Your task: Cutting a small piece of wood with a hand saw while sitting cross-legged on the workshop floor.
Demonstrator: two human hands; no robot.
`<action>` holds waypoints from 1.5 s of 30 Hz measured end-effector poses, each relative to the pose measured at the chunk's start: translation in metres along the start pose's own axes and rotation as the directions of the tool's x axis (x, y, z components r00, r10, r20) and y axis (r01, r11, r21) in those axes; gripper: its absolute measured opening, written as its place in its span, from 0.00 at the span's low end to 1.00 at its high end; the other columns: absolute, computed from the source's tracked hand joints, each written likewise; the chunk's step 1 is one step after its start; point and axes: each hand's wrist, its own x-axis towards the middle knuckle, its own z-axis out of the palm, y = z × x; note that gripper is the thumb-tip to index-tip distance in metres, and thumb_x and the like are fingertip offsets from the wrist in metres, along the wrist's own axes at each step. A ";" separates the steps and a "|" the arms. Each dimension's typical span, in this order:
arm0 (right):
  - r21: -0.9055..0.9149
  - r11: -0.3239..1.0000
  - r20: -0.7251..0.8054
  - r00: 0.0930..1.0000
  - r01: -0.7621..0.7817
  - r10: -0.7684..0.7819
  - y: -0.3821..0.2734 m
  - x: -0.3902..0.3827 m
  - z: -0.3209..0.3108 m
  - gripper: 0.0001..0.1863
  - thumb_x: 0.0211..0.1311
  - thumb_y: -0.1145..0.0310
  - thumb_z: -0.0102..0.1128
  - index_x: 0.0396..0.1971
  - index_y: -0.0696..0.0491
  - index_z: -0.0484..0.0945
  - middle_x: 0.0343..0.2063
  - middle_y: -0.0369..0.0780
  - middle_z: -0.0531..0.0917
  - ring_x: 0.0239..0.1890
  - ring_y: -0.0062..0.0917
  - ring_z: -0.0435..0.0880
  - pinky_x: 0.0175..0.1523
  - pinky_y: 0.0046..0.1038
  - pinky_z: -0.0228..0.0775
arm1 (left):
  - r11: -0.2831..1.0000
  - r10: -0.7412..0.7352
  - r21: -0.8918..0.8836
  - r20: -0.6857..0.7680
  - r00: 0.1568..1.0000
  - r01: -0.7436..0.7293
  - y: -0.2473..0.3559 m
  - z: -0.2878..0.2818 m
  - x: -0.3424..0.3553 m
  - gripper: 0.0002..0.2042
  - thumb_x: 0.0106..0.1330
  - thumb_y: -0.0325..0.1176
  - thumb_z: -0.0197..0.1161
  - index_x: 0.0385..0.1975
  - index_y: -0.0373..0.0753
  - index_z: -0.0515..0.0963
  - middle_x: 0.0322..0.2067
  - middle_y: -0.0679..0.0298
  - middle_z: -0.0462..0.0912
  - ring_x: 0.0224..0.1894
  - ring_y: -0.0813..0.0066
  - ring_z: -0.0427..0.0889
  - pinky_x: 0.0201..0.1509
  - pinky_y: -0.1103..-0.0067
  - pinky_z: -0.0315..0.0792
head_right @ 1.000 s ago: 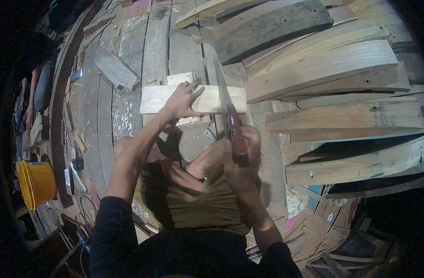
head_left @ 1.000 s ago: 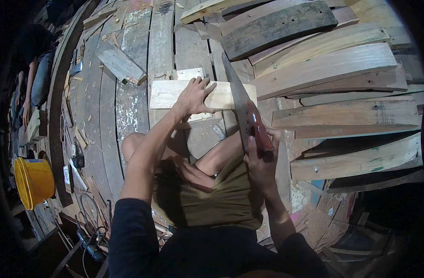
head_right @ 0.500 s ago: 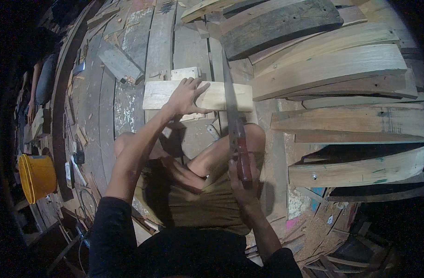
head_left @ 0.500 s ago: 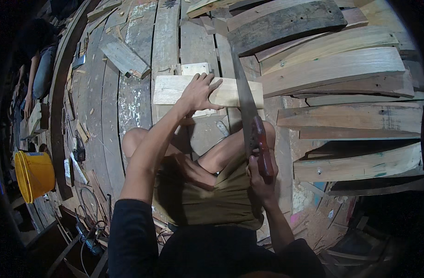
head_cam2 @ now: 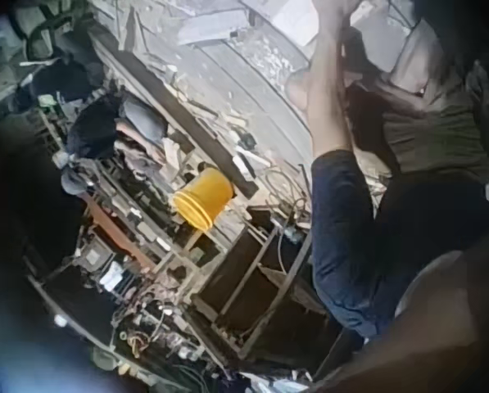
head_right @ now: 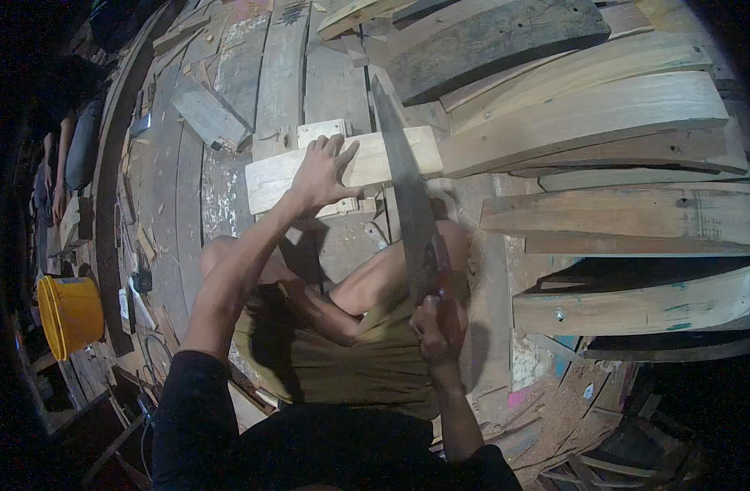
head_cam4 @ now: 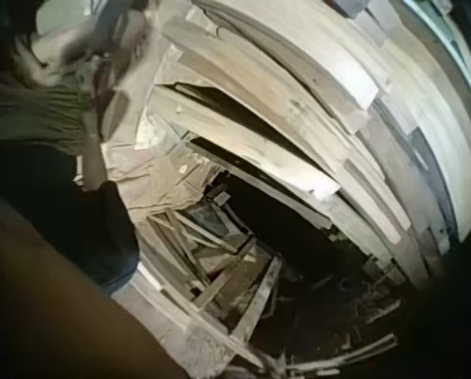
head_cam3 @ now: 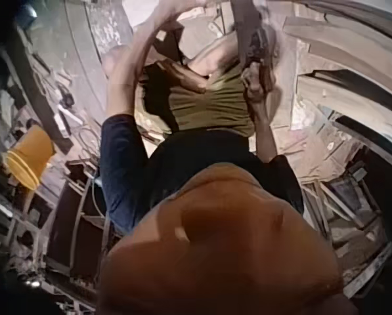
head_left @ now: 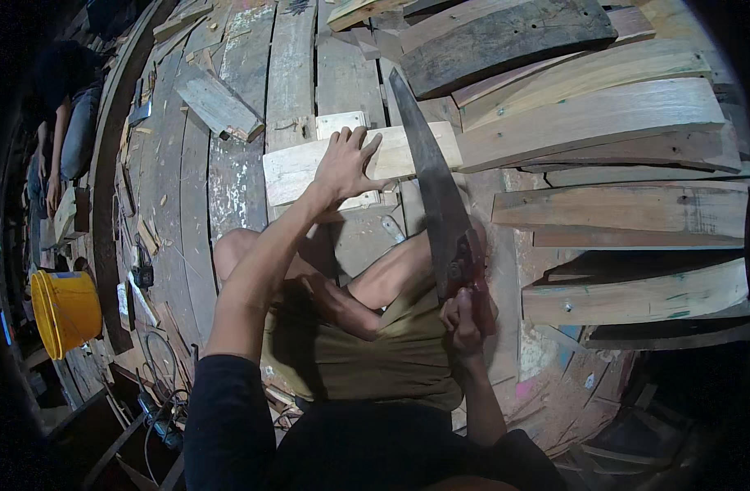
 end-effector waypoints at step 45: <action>-0.234 0.464 0.722 0.472 0.855 -0.506 -0.058 -0.005 -0.006 0.15 0.55 0.75 0.60 0.41 0.67 0.74 0.19 0.43 0.75 0.21 0.39 0.80 0.25 0.36 0.71 | 0.002 -0.460 -0.997 -0.075 0.885 -0.083 0.022 -0.010 0.034 0.14 0.68 0.44 0.56 0.37 0.37 0.75 0.34 0.63 0.78 0.39 0.73 0.77 0.50 0.74 0.71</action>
